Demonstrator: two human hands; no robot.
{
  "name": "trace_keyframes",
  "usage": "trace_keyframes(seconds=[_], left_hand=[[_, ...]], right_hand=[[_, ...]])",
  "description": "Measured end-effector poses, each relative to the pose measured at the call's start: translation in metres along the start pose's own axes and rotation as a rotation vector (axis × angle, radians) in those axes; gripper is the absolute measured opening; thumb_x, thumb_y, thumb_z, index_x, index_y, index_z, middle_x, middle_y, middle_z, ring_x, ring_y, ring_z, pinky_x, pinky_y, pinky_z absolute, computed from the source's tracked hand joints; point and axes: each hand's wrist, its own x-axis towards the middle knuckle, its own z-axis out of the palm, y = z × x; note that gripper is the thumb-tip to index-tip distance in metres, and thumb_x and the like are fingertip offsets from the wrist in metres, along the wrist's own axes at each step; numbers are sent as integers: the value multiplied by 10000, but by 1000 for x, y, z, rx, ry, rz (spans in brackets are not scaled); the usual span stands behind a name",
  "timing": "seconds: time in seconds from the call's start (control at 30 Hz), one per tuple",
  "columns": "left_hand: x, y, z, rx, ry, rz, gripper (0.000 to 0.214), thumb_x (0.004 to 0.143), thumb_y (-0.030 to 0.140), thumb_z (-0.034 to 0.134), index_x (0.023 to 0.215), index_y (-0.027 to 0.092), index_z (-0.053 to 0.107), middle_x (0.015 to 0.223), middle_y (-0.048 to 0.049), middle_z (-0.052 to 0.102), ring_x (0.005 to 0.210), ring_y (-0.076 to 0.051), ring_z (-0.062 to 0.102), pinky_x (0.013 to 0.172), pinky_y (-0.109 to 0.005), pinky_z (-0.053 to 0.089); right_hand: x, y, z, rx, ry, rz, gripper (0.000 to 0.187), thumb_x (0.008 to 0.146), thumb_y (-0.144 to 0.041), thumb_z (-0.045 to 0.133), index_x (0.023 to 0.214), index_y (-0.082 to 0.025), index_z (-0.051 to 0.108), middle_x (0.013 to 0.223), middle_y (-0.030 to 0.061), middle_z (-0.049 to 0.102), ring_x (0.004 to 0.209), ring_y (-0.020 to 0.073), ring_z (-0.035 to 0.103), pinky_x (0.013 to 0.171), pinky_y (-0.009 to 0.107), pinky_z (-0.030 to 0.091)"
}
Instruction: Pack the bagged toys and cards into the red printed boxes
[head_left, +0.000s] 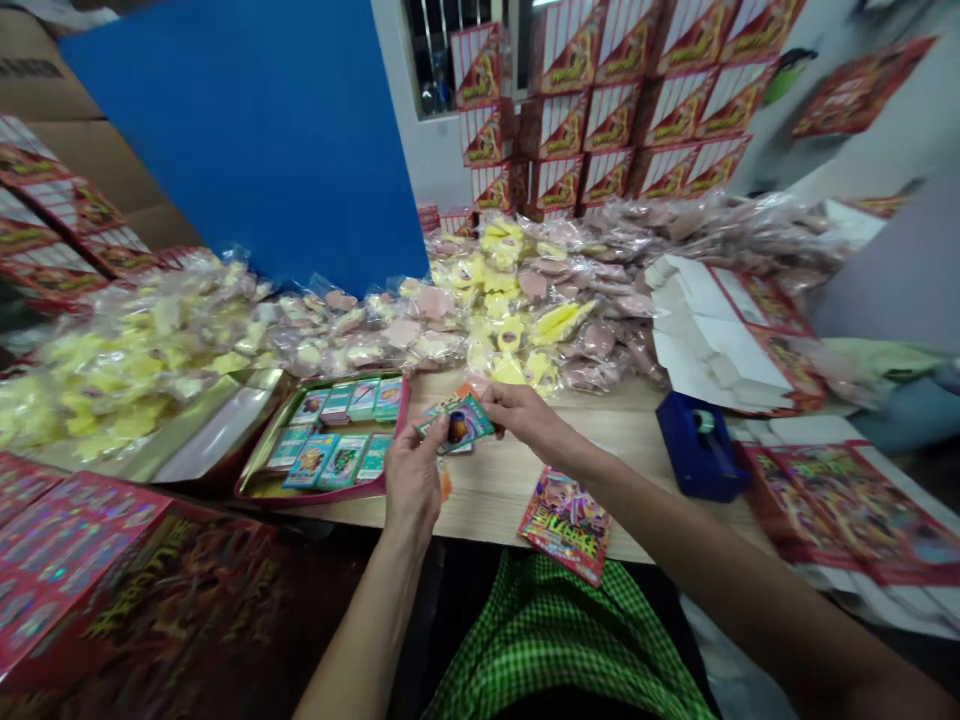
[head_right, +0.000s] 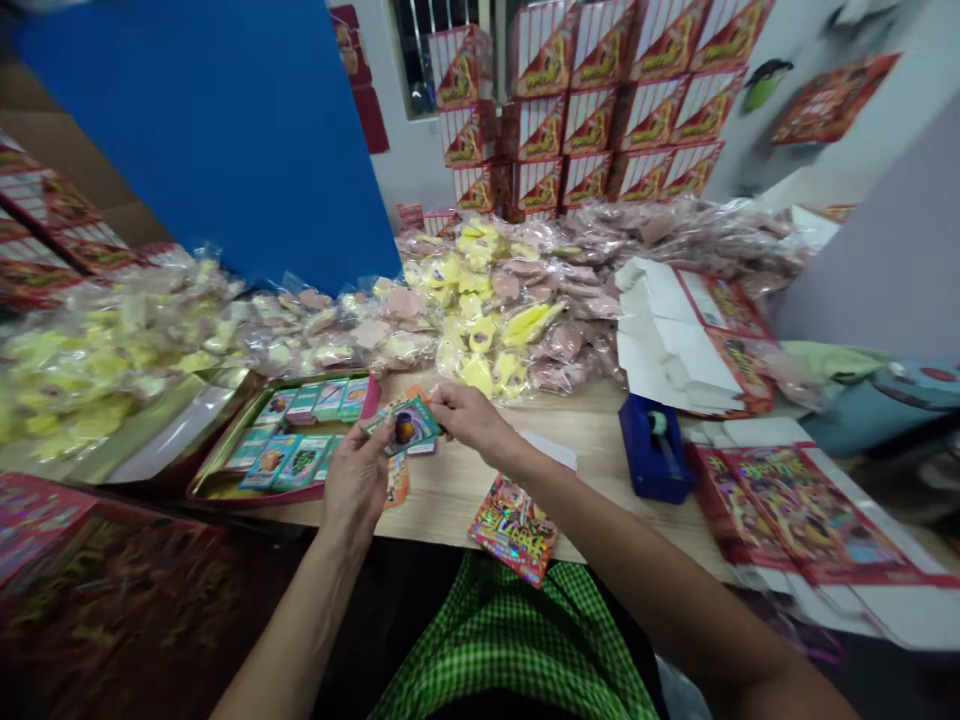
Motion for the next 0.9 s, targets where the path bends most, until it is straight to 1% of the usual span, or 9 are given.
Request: trace_keyframes(seconds=[0.1,0.2,0.3,0.4,0.5,0.6,0.73,0.8,0.9], left_hand=[[-8,-14,44,-129,-14,-59,525,654,506,884,998,188,647,827,2,695,709,-135,671,717,-268,547],[-29,-25,77,-149,-76,-75,694,690,470,880,1243,226,539,852,20,682,750,-136,680,743,-255,546],[-47,-37,92,129,-279,-51,713,831,510,746,1398,218,428,1068,-72,656,901,-189,669,798,-319,553],[-50,-49,96,567,-652,-30,621,769,440,794,1292,196,565,1249,-133,541,1126,-277,585,959,-432,512],[-44,-53,97,679,-877,-51,344,715,324,814,995,181,674,1109,-87,550,1088,-275,578,1009,-449,479],[-38,-34,94,654,-943,-65,144,816,307,712,832,186,636,986,-48,559,942,-215,594,884,-366,512],[-31,16,82,536,-995,58,158,909,318,645,807,203,609,891,-16,593,874,-187,573,793,-310,461],[-27,36,74,506,-937,180,156,915,281,659,789,206,606,831,1,596,845,-182,559,787,-310,434],[-26,49,66,531,-796,307,165,903,187,687,761,206,605,816,9,609,836,-177,557,793,-314,432]], right_hand=[[-23,6,-14,87,53,37,210,1026,-246,376,866,-209,508,764,1,640,646,139,605,583,227,449],[-47,23,-35,50,181,113,105,964,-198,456,886,-211,526,779,4,633,692,158,592,606,242,423],[-71,48,-66,-41,316,188,120,893,-129,490,867,-203,581,790,28,647,730,188,587,669,277,412],[-91,71,-92,-101,400,228,230,863,-90,482,948,-194,668,847,56,698,754,210,611,706,301,420],[-102,83,-101,-128,422,224,320,839,-69,488,1054,-188,694,724,25,679,620,196,575,627,294,395],[-103,80,-99,-144,441,160,252,846,-77,498,1021,-173,651,635,-9,622,523,169,517,561,281,365],[-98,50,-100,-246,441,-115,164,903,-97,476,974,-176,601,792,33,664,651,174,586,601,282,417],[-97,31,-103,-386,412,-283,192,904,-71,452,965,-164,608,815,62,652,729,210,599,651,318,452],[-99,10,-104,-570,304,-491,216,903,-53,443,945,-140,637,989,157,665,895,283,615,765,414,500]])
